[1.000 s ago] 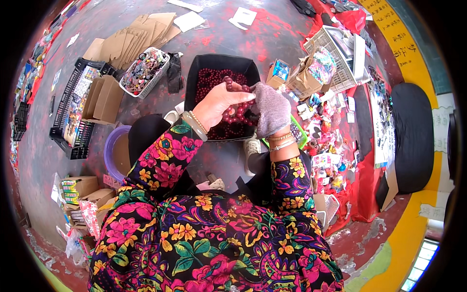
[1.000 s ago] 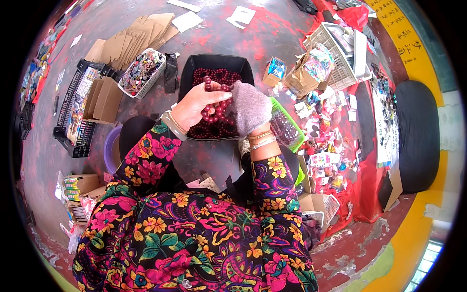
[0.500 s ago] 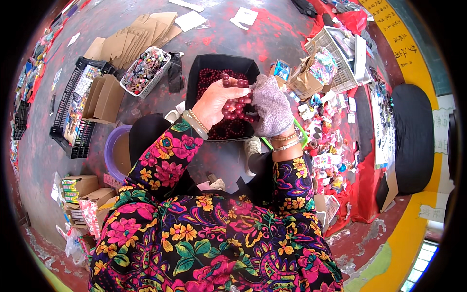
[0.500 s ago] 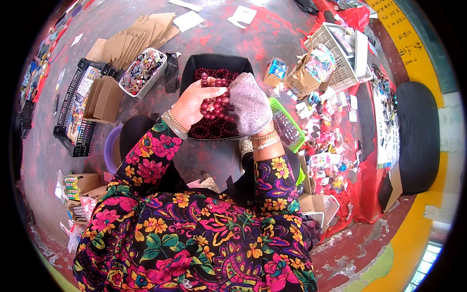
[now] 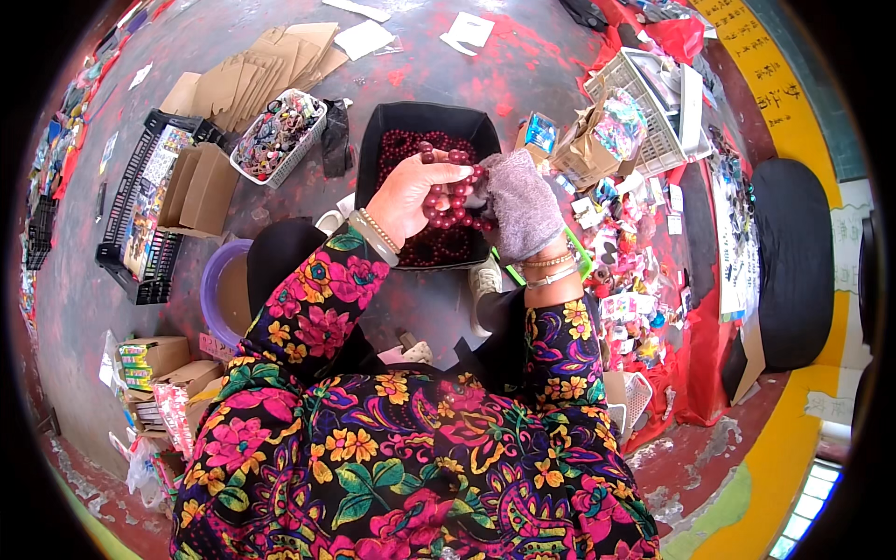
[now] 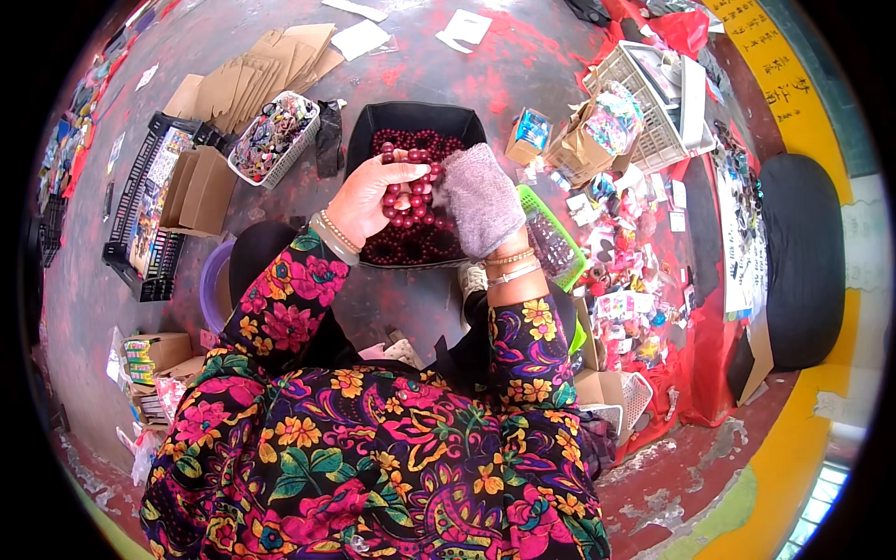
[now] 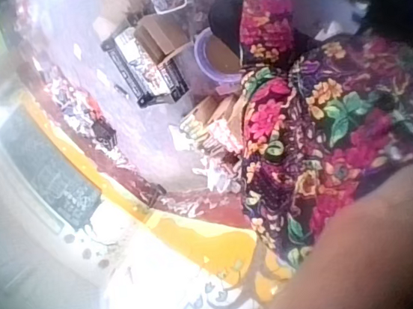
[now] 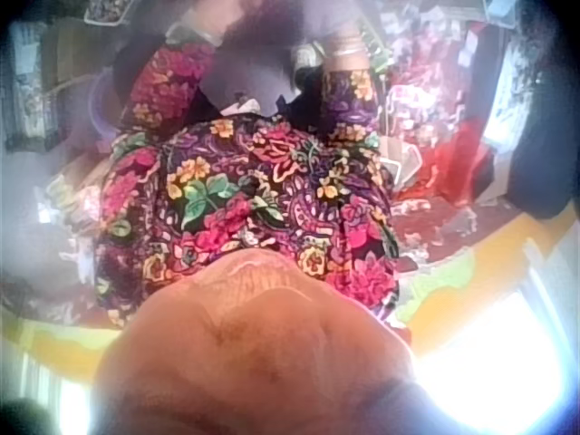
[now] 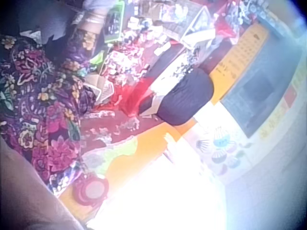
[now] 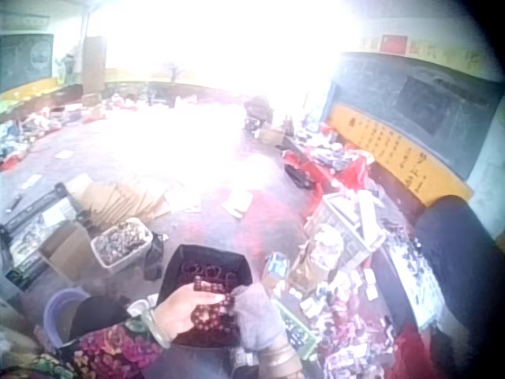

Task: The person sits on the floor and repeatedly wipes red beaded necklaces with a grey cloth. They pick up necklaces from a black tray, wipe them thoroughly, and place them into a green basket.

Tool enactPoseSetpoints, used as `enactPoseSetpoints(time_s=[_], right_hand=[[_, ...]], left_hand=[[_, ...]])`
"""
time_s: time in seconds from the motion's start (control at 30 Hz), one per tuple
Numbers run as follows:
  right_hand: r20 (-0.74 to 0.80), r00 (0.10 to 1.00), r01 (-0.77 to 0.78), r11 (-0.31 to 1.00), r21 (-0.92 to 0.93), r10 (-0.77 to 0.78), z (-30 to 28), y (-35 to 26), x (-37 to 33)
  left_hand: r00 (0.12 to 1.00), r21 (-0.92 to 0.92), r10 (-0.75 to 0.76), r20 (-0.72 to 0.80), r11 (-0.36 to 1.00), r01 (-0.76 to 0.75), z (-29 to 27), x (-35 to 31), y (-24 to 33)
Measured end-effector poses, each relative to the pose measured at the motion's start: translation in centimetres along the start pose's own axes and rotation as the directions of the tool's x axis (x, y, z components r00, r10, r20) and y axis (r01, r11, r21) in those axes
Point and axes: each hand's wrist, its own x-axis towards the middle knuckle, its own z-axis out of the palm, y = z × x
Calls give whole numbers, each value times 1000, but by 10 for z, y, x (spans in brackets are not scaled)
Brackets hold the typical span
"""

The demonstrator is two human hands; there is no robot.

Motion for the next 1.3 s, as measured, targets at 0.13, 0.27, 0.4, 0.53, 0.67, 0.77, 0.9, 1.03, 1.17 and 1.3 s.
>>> enactPoseSetpoints(time_s=[0.13, 0.27, 0.4, 0.53, 0.67, 0.77, 0.9, 1.03, 1.17, 1.3], right_hand=[[-12, 997, -71, 996, -45, 71, 5, -3, 2], [212, 937, -272, 961, -57, 278, 1, -6, 7], [-1, 984, -178, 981, 79, 178, -4, -6, -3], [-117, 991, 91, 961, 260, -63, -9, -1, -5], [107, 986, -117, 989, -85, 126, 4, 2, 6], [150, 974, -152, 979, -133, 172, 0, -6, 12], [243, 858, -513, 735, 444, 452, -6, -6, 4], [167, 925, -381, 813, 440, 343, 14, 4, -1], [-133, 989, 74, 991, 114, -59, 13, 7, -7], [-80, 997, -12, 998, 69, 17, 17, 9, -5]], left_hand=[[999, 186, 8, -37, 983, -1, 4, -2, -2], [995, 278, -80, 55, 959, 61, 9, -7, 4], [1000, 8, -16, -23, 1000, 17, 6, -6, 2], [999, 2, 42, -18, 999, -42, -2, -1, 1], [1000, 106, 9, 16, 994, -10, 6, -5, 4], [999, 323, -25, 43, 946, 9, 3, -6, 3], [1000, 178, -10, 20, 984, 6, 6, -4, 2], [998, 13, -6, -59, 1000, 7, -1, -4, 3], [999, 17, -5, -43, 1000, 6, -1, -3, 4], [999, 193, -6, -54, 981, 16, 1, -2, 2]])
